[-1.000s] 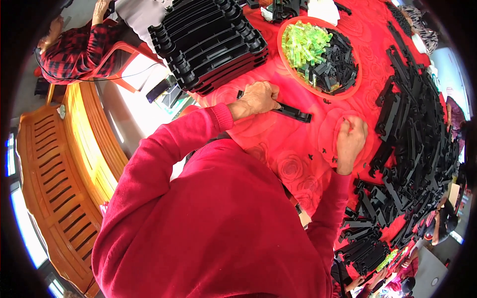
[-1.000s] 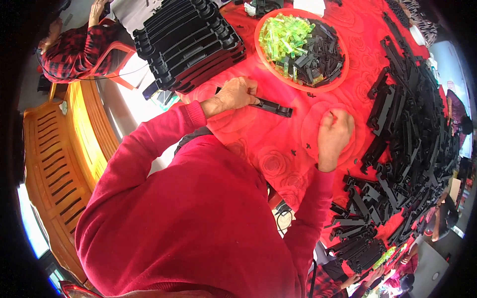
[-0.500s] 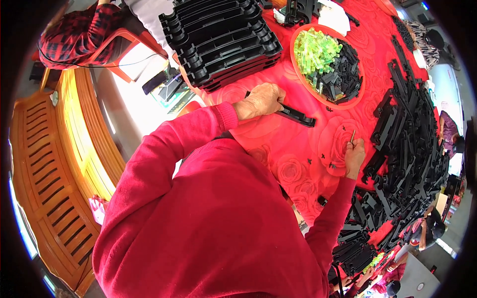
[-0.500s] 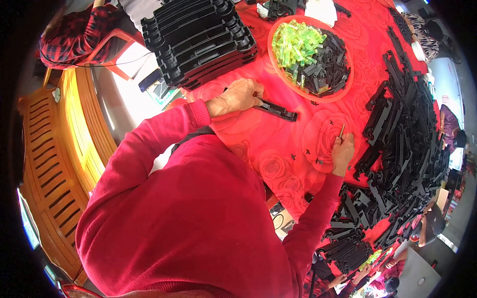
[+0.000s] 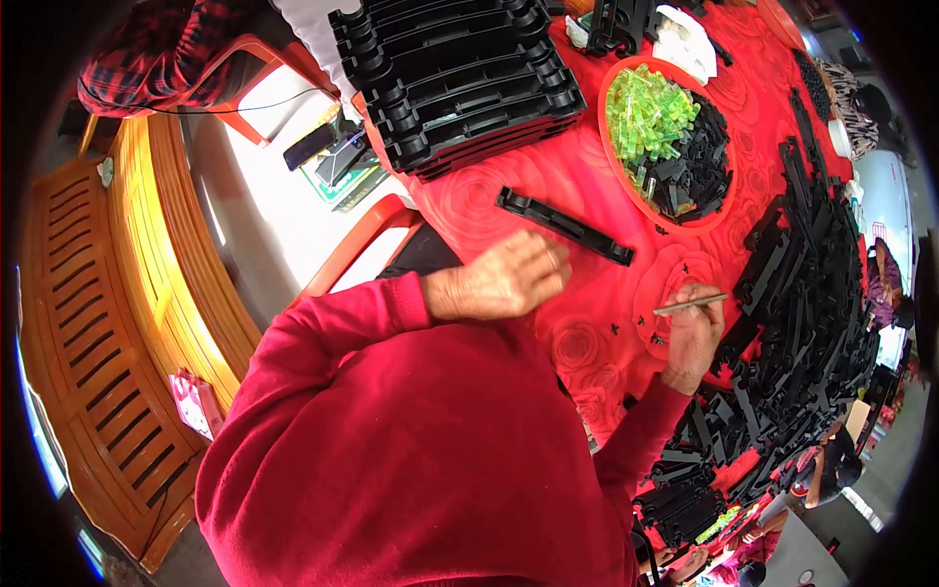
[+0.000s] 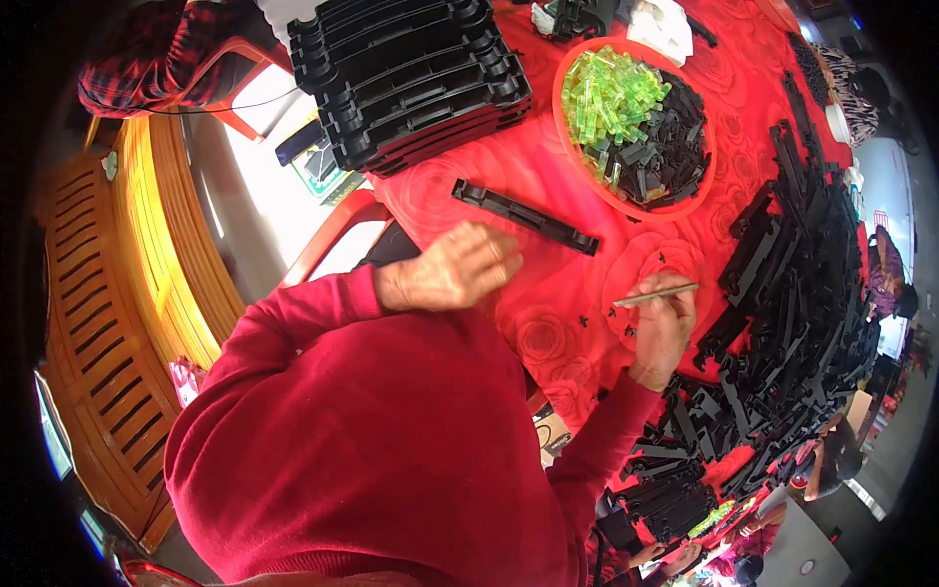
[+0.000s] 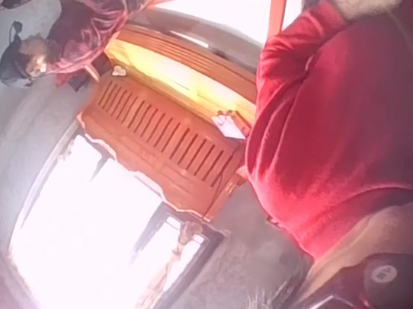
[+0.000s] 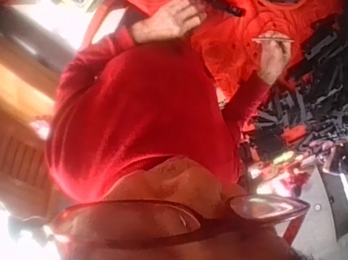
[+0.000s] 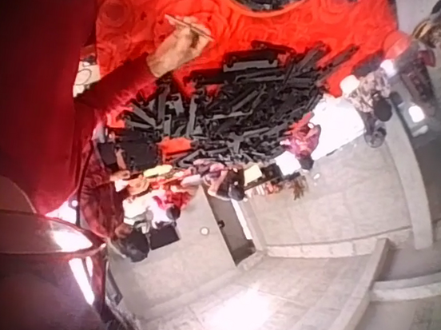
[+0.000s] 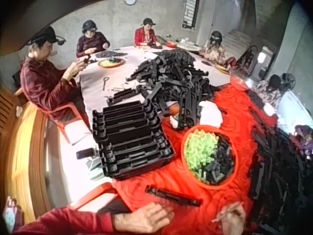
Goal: The person assembles spirit level tools by taking green vials from a tray, inserting them into plastic housings by hand, and using a metal pin to press and secure the components into place.
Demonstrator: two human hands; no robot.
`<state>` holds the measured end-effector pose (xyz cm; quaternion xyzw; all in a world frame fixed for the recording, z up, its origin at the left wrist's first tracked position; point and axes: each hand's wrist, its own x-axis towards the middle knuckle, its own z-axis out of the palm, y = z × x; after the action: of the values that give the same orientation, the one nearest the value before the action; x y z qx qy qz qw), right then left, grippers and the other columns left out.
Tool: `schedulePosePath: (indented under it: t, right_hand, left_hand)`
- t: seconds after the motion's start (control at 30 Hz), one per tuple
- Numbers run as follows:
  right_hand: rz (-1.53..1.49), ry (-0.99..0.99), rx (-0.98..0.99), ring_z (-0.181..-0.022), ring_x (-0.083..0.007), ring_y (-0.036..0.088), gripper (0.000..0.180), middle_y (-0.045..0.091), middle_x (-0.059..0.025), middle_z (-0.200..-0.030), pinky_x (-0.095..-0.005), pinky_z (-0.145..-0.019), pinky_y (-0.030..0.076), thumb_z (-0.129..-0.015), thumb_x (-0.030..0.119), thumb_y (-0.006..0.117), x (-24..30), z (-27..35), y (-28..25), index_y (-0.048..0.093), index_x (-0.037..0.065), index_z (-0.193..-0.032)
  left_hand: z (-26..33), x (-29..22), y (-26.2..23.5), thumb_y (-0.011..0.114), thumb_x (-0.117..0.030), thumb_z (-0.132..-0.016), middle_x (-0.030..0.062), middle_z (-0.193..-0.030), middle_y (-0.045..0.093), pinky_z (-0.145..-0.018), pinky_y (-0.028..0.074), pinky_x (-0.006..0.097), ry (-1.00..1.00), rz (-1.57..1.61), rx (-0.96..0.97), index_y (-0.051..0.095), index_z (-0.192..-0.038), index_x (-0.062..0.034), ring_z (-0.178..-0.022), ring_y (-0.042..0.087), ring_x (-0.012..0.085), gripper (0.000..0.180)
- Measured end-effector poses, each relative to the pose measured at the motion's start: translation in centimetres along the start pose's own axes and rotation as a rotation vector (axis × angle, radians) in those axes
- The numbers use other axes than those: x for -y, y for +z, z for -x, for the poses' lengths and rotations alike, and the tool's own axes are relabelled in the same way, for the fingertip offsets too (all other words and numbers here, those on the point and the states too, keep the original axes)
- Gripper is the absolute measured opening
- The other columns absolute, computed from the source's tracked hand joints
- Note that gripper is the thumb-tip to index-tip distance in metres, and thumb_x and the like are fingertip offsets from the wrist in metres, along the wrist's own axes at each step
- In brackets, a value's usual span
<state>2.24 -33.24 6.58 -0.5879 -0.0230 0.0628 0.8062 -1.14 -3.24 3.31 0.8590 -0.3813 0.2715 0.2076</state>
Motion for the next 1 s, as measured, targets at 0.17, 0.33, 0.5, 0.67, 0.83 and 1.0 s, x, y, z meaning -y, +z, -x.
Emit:
schedulePosePath:
  t: [0.17,0.33,0.5,0.67,0.83,1.0]
  right_hand:
    - [0.04,-0.07,0.053,-0.069,-0.0172,0.057,0.016,0.057,-0.0121,-0.09,-0.0306,-0.063,0.052,-0.078,-0.006,0.055,-2.9,-1.9,5.0,0.053,0.0,-0.093]
    - [-0.011,-0.055,-0.01,-0.067,-0.0154,0.056,0.02,0.058,-0.0124,-0.09,-0.0281,-0.062,0.051,-0.079,-0.01,0.051,-4.4,-2.0,7.3,0.052,0.001,-0.096]
    - [-0.004,-0.116,-0.03,-0.065,-0.0145,0.054,0.016,0.054,-0.0096,-0.083,-0.0282,-0.061,0.05,-0.082,-0.004,0.045,-4.1,-2.2,7.5,0.051,0.001,-0.096]
    - [0.12,0.019,0.016,-0.062,-0.0086,0.048,0.011,0.05,-0.0031,-0.074,-0.0218,-0.054,0.038,-0.084,0.002,0.044,-1.7,-2.6,7.8,0.053,0.002,-0.089]
    - [0.608,-0.14,-0.003,-0.055,-0.0024,0.036,0.012,0.047,0.0044,-0.07,-0.0184,-0.05,0.03,-0.083,-0.003,0.049,-2.9,-3.8,8.0,0.058,0.004,-0.088]
    - [0.31,-0.05,-0.1,-0.048,-0.0022,0.033,0.01,0.046,0.0028,-0.065,-0.0183,-0.044,0.027,-0.091,0.005,0.049,-3.7,-3.2,7.4,0.058,0.003,-0.089]
  left_hand:
    - [0.3,-1.1,1.9,0.052,-0.021,-0.073,0.0215,-0.116,0.054,-0.093,0.044,0.045,0.005,-0.038,0.106,0.056,-0.109,0.0037,-0.109,0.053,0.033,0.044]
    - [1.1,-1.0,3.1,0.05,-0.023,-0.074,0.0228,-0.12,0.053,-0.097,0.041,0.046,-0.049,-0.146,0.185,0.055,-0.112,0.0034,-0.112,0.052,0.034,0.046]
    - [1.1,-0.5,2.4,0.054,-0.02,-0.075,0.021,-0.117,0.054,-0.092,0.043,0.042,-0.083,-0.096,0.124,0.057,-0.11,0.0001,-0.107,0.053,0.0316,0.04]
    - [0.0,2.0,2.4,0.071,-0.016,-0.07,0.0088,-0.1,0.055,-0.075,0.043,0.04,-0.454,0.053,-0.03,0.06,-0.098,-0.0041,-0.09,0.052,0.0266,0.033]
    - [-2.6,3.6,2.4,0.07,-0.019,-0.072,0.0058,-0.094,0.056,-0.079,0.043,0.04,-0.515,0.072,0.215,0.06,-0.091,-0.0086,-0.09,0.052,0.027,0.024]
    - [-2.5,5.5,3.5,0.069,-0.021,-0.075,0.0078,-0.086,0.058,-0.082,0.044,0.041,-0.48,0.288,0.336,0.06,-0.09,-0.0098,-0.092,0.054,0.029,0.02]
